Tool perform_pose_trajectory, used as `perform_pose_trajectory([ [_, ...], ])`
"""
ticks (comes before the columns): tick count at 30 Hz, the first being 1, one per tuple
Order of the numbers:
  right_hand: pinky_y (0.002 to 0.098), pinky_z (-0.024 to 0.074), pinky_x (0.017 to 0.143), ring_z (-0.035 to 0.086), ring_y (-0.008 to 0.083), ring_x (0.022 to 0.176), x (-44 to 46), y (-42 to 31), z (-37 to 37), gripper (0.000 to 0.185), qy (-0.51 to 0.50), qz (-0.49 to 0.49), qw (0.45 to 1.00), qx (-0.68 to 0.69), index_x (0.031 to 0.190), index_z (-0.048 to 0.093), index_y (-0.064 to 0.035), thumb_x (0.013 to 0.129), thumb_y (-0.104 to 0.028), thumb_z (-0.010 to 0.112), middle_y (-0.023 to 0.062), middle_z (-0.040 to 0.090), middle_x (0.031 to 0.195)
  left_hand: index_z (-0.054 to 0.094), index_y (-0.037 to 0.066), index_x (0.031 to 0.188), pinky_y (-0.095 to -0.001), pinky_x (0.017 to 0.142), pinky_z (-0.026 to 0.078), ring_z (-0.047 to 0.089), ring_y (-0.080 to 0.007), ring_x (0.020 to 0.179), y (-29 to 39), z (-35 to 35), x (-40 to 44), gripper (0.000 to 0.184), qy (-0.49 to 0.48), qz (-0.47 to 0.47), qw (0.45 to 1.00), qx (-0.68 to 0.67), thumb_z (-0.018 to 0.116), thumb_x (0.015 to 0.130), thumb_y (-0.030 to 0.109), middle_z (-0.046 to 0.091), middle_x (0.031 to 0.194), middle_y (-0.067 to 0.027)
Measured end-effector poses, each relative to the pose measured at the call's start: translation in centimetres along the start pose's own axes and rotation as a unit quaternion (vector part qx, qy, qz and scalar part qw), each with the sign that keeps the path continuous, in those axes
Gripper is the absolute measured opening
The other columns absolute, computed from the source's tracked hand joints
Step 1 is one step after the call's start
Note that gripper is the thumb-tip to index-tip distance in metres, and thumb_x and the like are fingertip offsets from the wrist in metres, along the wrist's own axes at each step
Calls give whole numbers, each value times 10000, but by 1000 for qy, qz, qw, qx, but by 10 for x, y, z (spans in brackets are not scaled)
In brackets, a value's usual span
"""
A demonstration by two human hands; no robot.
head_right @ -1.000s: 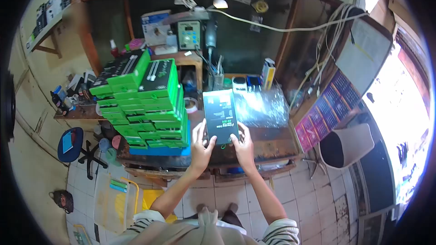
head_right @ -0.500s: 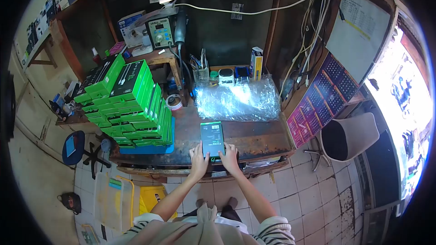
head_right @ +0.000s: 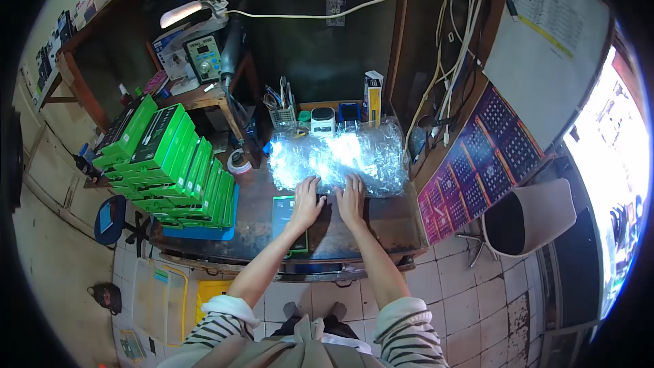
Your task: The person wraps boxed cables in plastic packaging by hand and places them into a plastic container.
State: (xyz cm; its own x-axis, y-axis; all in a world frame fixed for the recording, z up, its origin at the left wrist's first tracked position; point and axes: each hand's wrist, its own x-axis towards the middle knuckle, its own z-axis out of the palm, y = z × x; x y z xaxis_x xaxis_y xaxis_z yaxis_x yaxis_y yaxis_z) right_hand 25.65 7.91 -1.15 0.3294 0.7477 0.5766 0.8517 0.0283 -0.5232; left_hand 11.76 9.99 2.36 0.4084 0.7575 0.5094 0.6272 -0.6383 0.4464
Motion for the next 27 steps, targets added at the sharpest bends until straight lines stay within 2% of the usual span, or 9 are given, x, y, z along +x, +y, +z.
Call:
perform_pose_trajectory([
  [3,413,296,967,400,299,1121,2,2,0,417,-75,-3,997,-21,1097,499,-11,741,-176,643,138,481,1126,409,21,1201,-418,938,326,418,-306,1108,-3,22,8,594,-32,-25,999,11,671,676,109,449,1181,-149],
  [5,398,311,940,421,271,1075,6,4,-1,323,-78,-1,996,-44,1015,532,-37,741,-173,634,107,491,1088,434,48,1186,-407,883,365,444,-287,1073,-5,30,9,572,-48,-41,998,28,672,670,116,475,1146,-120],
  [7,397,342,878,455,250,994,11,8,-1,184,-83,0,996,-15,894,564,-50,753,-156,615,72,528,989,471,90,1137,-407,800,419,476,-282,1000,-6,30,11,513,-58,-55,993,91,689,677,153,501,1075,-88],
  [11,391,357,819,478,238,936,24,12,-10,91,-101,-9,995,25,800,582,-56,766,-139,599,47,552,892,544,115,1039,-399,772,423,503,-268,939,-11,25,17,357,-57,-52,995,64,661,702,135,537,982,-70],
  [12,387,359,802,484,234,920,27,10,-15,91,-79,-22,996,21,789,588,-58,767,-146,601,43,559,864,574,115,987,-396,759,423,512,-267,922,-11,22,21,284,-53,-57,995,60,648,713,126,558,933,-67],
  [15,379,361,777,491,222,902,42,1,-29,90,-32,-65,997,9,784,599,-66,771,-155,602,33,570,843,580,112,967,-388,760,411,509,-265,924,-7,13,32,264,-23,-42,997,66,649,713,129,566,924,-66],
  [20,358,350,753,494,203,874,75,-32,-74,81,41,-132,990,-14,786,611,-70,786,-149,593,19,584,836,574,109,1021,-367,840,359,502,-257,952,20,-34,50,309,63,38,997,26,641,719,118,564,943,-91],
  [23,352,343,743,500,200,852,87,-46,-98,79,76,-142,987,19,776,608,-71,786,-148,595,16,586,811,568,107,1015,-379,860,350,498,-250,965,14,-58,46,302,98,37,994,32,619,718,82,560,952,-72],
  [27,347,344,724,511,206,803,92,-54,-114,70,92,-117,988,45,762,598,-72,793,-134,589,29,582,788,607,89,922,-336,792,398,566,-243,835,-5,-90,36,191,121,15,993,0,611,732,69,611,863,-64],
])
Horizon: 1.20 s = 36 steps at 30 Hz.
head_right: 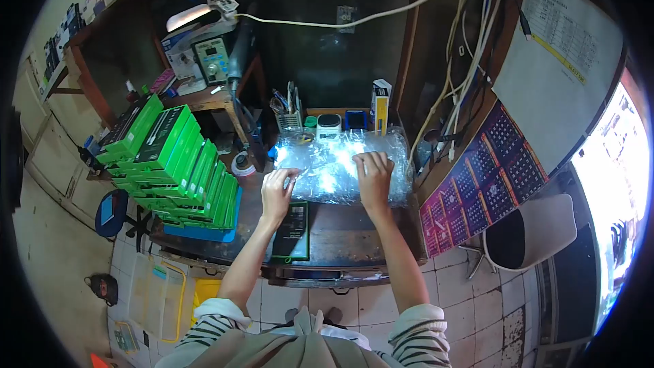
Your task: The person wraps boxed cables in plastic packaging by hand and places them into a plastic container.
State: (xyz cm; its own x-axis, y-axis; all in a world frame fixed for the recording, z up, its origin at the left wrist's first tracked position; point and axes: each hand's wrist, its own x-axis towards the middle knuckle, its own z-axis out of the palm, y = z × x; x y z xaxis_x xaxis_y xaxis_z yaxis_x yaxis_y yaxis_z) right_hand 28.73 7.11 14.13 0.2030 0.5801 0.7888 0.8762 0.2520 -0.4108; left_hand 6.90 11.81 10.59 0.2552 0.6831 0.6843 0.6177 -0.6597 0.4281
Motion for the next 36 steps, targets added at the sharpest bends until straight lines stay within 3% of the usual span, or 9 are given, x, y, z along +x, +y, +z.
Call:
perform_pose_trajectory([
  [5,334,372,693,531,219,760,-10,-12,-7,102,-1,50,998,37,758,568,-47,826,-119,546,59,576,748,622,28,845,-319,699,466,610,-229,772,-9,-50,-9,102,99,-106,976,-165,611,743,34,635,817,-97],
  [7,340,415,664,555,240,703,-24,-17,-1,134,-95,218,948,210,776,560,-15,845,-123,520,92,575,715,624,7,823,-282,675,468,614,-175,724,-12,-68,-11,77,130,-146,961,-197,625,759,50,641,789,-87],
  [11,307,446,695,571,185,728,-59,-22,26,182,-255,185,935,164,862,564,12,872,-162,509,104,590,812,629,1,801,-262,665,465,606,-138,712,-17,-99,-1,68,105,-176,946,-250,631,767,60,640,762,-70],
  [15,330,427,789,539,238,890,-40,-72,28,326,-186,86,958,202,1089,513,-35,813,-185,602,132,523,1034,642,16,782,-277,634,467,612,-166,687,-8,-113,11,90,52,-99,973,-201,647,759,103,639,762,-86],
  [19,320,421,818,532,212,920,4,-133,3,335,-178,33,954,238,1099,510,-45,799,-155,613,114,506,1062,640,29,774,-314,638,466,600,-208,682,0,-110,19,126,43,-46,983,-173,661,747,150,629,751,-93],
  [25,357,443,814,530,273,962,29,-153,-3,256,-170,-129,959,188,967,549,-80,742,-129,659,120,487,1046,629,32,781,-315,631,470,603,-216,693,15,-118,29,121,36,72,990,-111,676,726,129,619,750,-83],
  [30,342,460,773,559,253,904,37,-157,-18,144,-182,-130,962,159,829,564,-39,757,-130,649,98,509,1010,576,57,902,-312,623,476,603,-217,688,27,-136,29,232,24,57,986,-156,691,713,127,613,767,-66],
  [34,321,455,759,554,210,889,49,-171,-38,107,-202,-114,951,204,831,569,-37,802,-126,619,79,512,1031,556,86,922,-324,649,457,590,-215,702,31,-163,46,266,-3,233,970,-77,696,708,161,608,810,-56],
  [36,310,448,760,548,199,904,55,-176,-46,96,-210,-115,942,236,830,564,-38,804,-114,616,80,511,1035,559,75,847,-332,645,444,575,-237,706,30,-174,52,220,7,220,969,-110,694,707,179,594,782,-54],
])
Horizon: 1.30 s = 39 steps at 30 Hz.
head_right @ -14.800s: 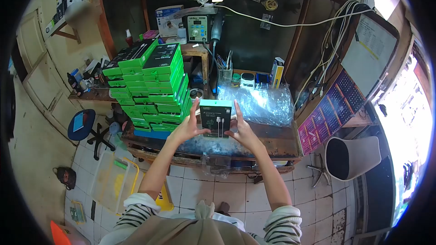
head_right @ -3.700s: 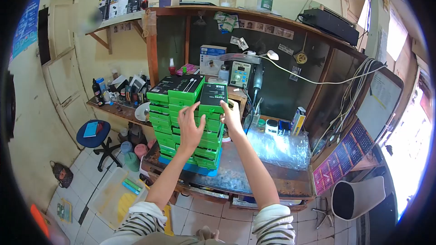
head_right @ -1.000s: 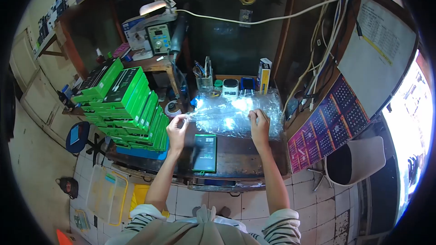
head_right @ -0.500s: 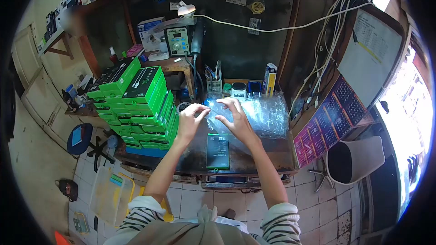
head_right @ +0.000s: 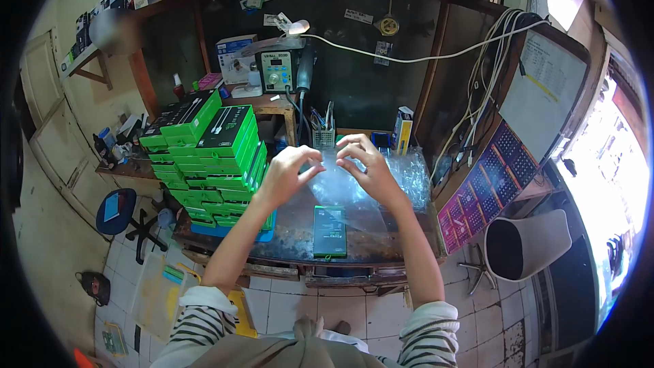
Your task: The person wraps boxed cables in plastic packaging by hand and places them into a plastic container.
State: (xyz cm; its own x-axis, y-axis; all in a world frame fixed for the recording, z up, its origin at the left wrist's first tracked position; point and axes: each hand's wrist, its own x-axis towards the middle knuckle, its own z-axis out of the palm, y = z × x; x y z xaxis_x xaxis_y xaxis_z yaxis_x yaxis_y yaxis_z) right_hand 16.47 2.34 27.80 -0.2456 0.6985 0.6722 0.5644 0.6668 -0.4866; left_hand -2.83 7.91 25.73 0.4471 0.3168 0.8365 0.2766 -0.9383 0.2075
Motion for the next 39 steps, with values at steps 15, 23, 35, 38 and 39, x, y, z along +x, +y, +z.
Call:
perform_pose_trajectory([
  [15,259,443,759,541,126,873,-41,70,72,116,26,180,944,274,913,581,-80,866,-181,551,31,526,1024,519,50,702,-196,576,338,418,-60,628,-36,-9,-55,179,66,-249,880,-399,617,810,154,506,726,-8],
  [23,372,417,840,507,299,986,-133,125,139,596,22,412,911,2,1238,420,-74,760,-343,650,186,467,1135,550,15,807,-215,556,358,452,-72,618,-43,5,-90,115,0,-233,958,-168,550,843,124,511,740,-18],
  [35,535,350,847,355,383,1098,-151,66,183,1076,-156,507,819,-219,1377,98,-73,611,-542,691,249,360,1167,462,20,810,-205,641,438,473,-64,697,-66,16,-113,133,21,-277,925,-260,461,901,117,419,781,-16],
  [38,568,339,835,337,402,1109,-145,60,187,1047,-150,519,815,-209,1382,75,-134,617,-467,707,256,346,1184,462,20,809,-209,653,444,473,-63,705,-64,20,-117,137,26,-292,921,-258,459,902,120,421,790,-16],
  [39,585,334,826,327,408,1118,-142,58,187,1047,-157,526,811,-202,1381,79,-140,613,-469,709,258,337,1193,463,20,809,-213,654,446,477,-66,706,-67,22,-121,138,26,-293,921,-256,460,902,122,425,792,-17],
])
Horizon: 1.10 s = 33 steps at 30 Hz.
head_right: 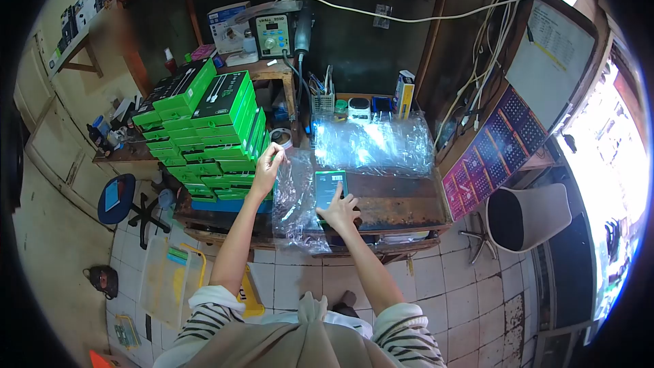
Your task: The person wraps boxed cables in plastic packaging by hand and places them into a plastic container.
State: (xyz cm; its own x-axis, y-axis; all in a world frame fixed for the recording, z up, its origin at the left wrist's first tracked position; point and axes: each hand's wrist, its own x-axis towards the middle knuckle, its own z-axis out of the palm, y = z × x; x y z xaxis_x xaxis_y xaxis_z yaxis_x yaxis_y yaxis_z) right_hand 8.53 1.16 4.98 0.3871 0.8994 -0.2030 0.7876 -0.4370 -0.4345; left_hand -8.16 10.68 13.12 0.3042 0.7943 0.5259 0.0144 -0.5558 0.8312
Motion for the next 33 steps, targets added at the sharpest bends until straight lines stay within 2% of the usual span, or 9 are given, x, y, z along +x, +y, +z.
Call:
perform_pose_trajectory([
  [9,589,330,850,334,439,1168,11,-1,-8,1158,-71,25,997,11,1377,8,-229,547,-498,770,282,315,1266,475,17,807,-227,636,436,499,-78,687,-21,8,-6,135,2,-7,1000,20,475,890,123,471,745,-21],
  [10,561,380,830,459,456,1070,7,1,-9,1137,-22,-19,999,23,1366,11,-223,564,-365,804,301,456,1152,473,17,805,-225,623,426,492,-75,682,-20,9,-5,138,1,4,1000,1,477,890,126,470,739,-18],
  [11,561,380,830,459,456,1070,9,4,-14,1137,-18,-22,999,23,1366,11,-223,564,-365,804,301,456,1152,473,17,805,-225,623,426,492,-75,682,-20,9,-3,138,3,9,1000,2,477,890,126,470,739,-18],
  [14,466,463,741,579,446,848,12,12,-38,1074,56,-133,984,106,1348,46,-196,576,-112,789,278,600,834,467,10,800,-247,635,420,492,-116,679,0,4,1,135,-27,4,999,18,472,881,119,463,755,-40],
  [15,434,476,725,603,395,835,1,7,-63,895,80,-104,986,106,1297,261,-139,578,-141,792,238,614,832,467,10,800,-247,635,420,492,-116,679,5,1,4,135,-24,5,1000,19,472,881,119,463,755,-40],
  [19,382,483,696,612,340,808,14,34,-123,534,163,-217,949,162,1066,549,-70,600,-184,782,177,627,852,471,6,796,-318,673,405,481,-250,735,36,-8,12,83,-50,74,991,97,486,782,86,449,764,-109],
  [21,325,474,724,619,255,817,12,39,-157,500,224,-263,909,231,1076,540,-64,637,-155,761,144,634,864,477,6,790,-337,678,409,480,-255,760,55,-11,15,101,-95,162,969,158,502,728,81,460,775,-111],
  [26,261,399,846,521,130,956,0,23,-236,416,166,-360,823,407,1071,521,-48,702,-54,713,47,564,1024,503,9,757,-344,691,415,477,-255,793,84,-4,18,145,-150,247,934,212,550,620,11,470,810,-91],
  [33,255,413,823,529,117,931,-1,11,-254,394,100,-403,844,340,1068,524,-73,718,-73,705,36,572,997,512,28,748,-351,713,423,484,-260,800,102,12,21,164,-149,291,924,198,613,622,4,475,813,-85],
])
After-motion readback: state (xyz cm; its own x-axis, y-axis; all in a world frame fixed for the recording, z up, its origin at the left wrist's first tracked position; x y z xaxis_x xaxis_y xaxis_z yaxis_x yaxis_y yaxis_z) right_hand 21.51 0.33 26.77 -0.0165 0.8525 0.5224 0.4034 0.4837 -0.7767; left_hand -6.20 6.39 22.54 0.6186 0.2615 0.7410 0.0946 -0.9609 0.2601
